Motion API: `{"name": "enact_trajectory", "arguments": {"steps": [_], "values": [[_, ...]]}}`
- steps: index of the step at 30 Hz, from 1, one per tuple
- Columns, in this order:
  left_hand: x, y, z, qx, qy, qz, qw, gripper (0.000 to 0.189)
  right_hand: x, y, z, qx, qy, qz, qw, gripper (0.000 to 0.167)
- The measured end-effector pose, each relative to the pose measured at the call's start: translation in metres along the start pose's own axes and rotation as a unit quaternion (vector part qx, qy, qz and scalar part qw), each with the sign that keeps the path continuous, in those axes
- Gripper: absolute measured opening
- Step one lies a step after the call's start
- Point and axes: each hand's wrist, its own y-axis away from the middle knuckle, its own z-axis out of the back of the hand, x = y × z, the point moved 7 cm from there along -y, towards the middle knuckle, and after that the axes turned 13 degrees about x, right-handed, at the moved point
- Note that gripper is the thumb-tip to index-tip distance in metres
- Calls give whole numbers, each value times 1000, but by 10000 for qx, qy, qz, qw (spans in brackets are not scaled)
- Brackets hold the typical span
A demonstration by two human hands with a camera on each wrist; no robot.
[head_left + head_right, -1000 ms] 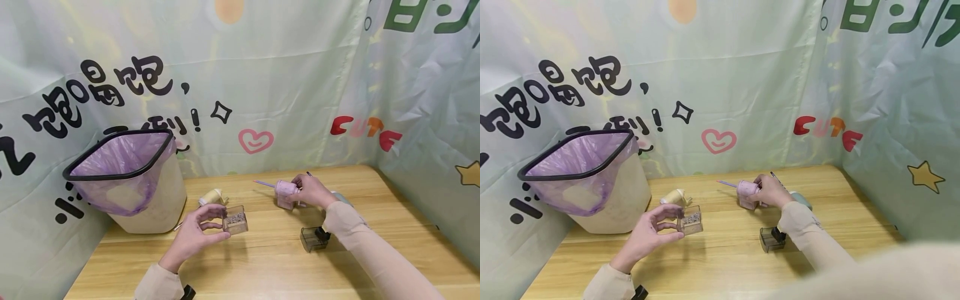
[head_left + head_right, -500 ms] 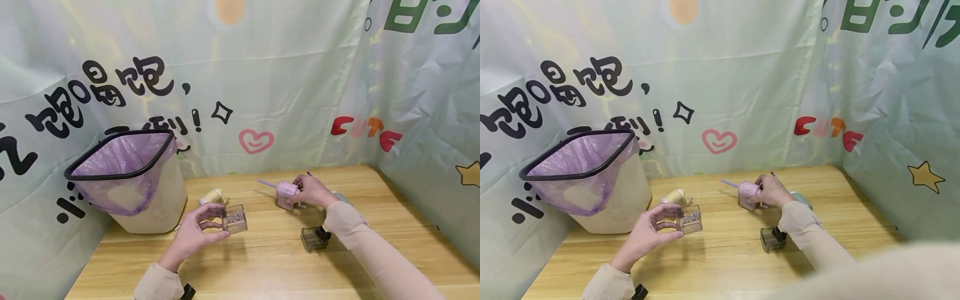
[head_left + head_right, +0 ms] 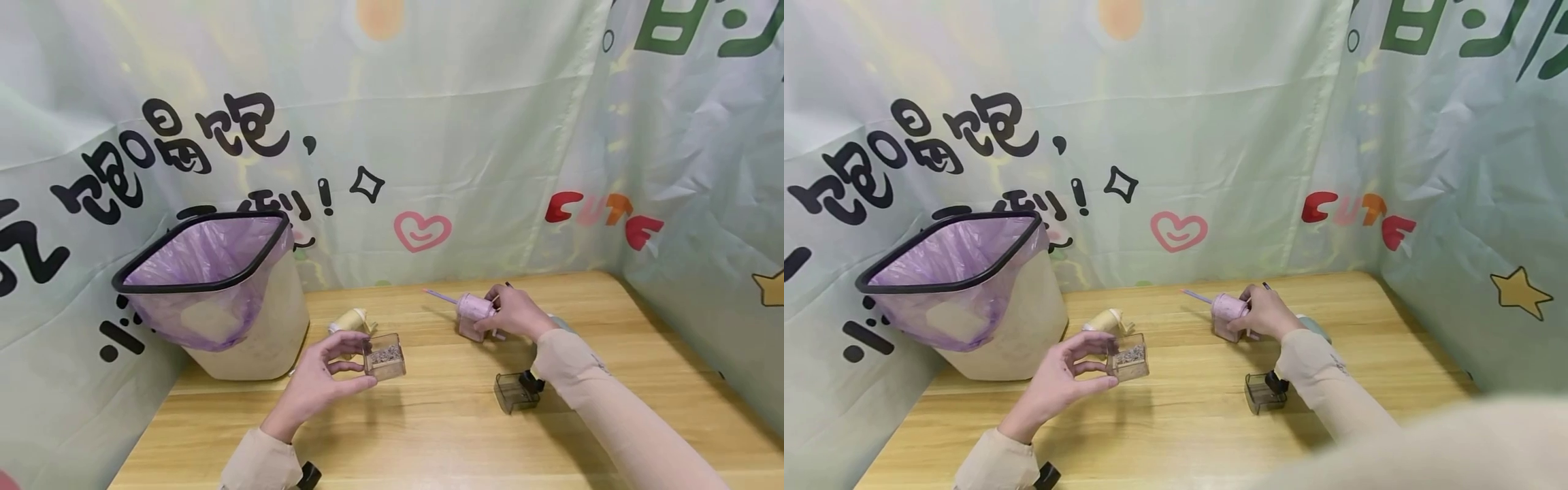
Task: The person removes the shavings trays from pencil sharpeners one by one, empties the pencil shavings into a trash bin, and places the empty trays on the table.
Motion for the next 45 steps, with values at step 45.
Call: {"name": "enact_trajectory", "arguments": {"steps": [45], "values": [[-124, 86, 161, -1618, -595, -765, 9820, 62, 244, -9, -5, 252, -77, 2008, 9793, 47]]}}
